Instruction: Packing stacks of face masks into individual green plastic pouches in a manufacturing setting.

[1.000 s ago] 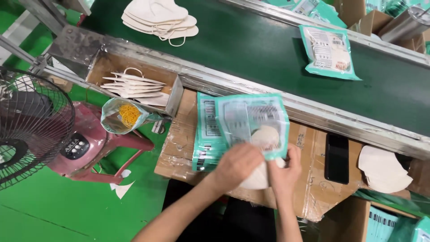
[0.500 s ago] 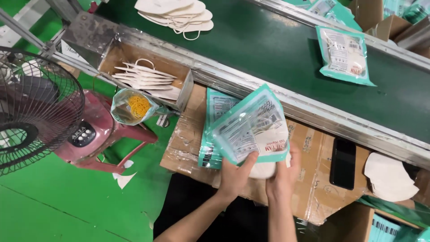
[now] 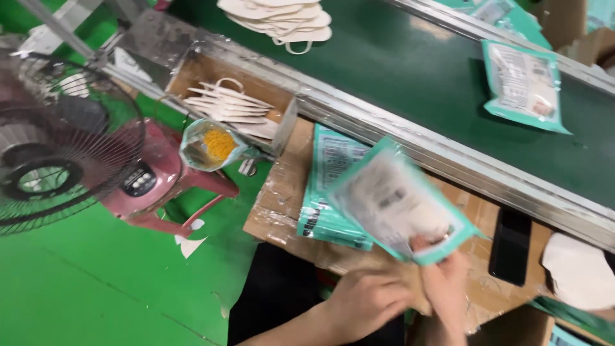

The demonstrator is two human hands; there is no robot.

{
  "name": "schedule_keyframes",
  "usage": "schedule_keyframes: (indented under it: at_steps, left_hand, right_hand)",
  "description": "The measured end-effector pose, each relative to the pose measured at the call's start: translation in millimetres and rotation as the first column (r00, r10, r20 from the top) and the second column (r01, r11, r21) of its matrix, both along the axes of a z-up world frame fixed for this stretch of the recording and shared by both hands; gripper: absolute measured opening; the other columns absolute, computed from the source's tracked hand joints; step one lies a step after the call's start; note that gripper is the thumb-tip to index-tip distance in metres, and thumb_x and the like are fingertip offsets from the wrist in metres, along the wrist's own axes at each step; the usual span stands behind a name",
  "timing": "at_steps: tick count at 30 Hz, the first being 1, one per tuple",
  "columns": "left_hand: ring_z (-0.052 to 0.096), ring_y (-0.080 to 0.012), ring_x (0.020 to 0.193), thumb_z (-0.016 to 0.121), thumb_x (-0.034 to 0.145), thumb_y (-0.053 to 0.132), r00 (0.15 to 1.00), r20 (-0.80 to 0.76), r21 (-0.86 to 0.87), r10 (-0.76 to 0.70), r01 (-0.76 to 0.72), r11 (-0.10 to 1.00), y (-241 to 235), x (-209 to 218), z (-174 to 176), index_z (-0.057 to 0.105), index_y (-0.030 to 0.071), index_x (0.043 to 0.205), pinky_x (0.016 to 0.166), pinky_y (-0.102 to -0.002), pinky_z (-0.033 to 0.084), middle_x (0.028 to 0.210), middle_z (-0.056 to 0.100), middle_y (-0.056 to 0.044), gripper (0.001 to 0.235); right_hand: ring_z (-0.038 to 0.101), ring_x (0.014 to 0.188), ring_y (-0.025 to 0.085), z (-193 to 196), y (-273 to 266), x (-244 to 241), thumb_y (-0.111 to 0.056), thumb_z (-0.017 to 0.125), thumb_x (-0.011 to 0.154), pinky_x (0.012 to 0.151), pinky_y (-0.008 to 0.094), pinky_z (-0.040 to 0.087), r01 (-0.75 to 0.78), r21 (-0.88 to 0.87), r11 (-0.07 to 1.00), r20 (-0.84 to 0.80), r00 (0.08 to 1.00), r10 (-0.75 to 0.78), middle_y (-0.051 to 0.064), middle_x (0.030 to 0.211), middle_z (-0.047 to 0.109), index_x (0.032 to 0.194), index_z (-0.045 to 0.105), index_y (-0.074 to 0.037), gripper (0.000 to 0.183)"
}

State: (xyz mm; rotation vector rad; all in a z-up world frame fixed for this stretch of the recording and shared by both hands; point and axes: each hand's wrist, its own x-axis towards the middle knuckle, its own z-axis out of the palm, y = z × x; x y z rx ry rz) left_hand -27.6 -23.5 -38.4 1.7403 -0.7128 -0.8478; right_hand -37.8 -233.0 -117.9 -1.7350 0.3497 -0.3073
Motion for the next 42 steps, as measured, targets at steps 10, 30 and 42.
schedule_keyframes:
  at_steps: [10,30,42]
  left_hand:
    - [0.075,-0.0261,0.098,0.075,0.102,0.011,0.459,0.623,-0.591,0.634,-0.255,0.765,39,37,45,0.070,0.003,0.113,0.092,-0.035,0.061,0.112,0.075,-0.009,0.015]
    - [0.071,-0.0225,0.087,0.073,0.098,0.012,0.610,0.293,-0.625,0.736,-0.460,0.630,48,34,13,0.072,0.002,0.103,0.082,-0.030,0.057,0.096,0.076,-0.010,0.011]
    - [0.071,-0.0229,0.106,0.071,0.093,0.018,0.552,0.551,-0.491,0.625,-0.391,0.778,66,66,5,0.071,0.011,0.109,0.100,-0.035,0.048,0.115,0.074,-0.004,0.018]
  right_hand:
    - [0.064,0.103,0.019,37,16,-13,0.004,0.071,0.088,0.091,0.027,0.052,0.079,-0.524,0.848,0.392,0.907,0.158,0.018,0.118,0.061,0.128,0.056,0.004,0.043]
    - [0.064,0.104,0.030,-41,-52,2,-0.004,0.057,0.107,0.099,0.045,0.050,-0.289,0.200,0.936,0.272,0.934,0.230,0.024,0.105,0.063,0.096,0.060,0.008,0.017]
    - [0.066,0.091,0.021,-47,-63,10,-0.002,0.071,0.091,0.084,0.035,0.055,-0.010,-0.238,0.971,0.052,0.998,0.023,0.013,0.102,0.068,0.105,0.063,0.004,0.018]
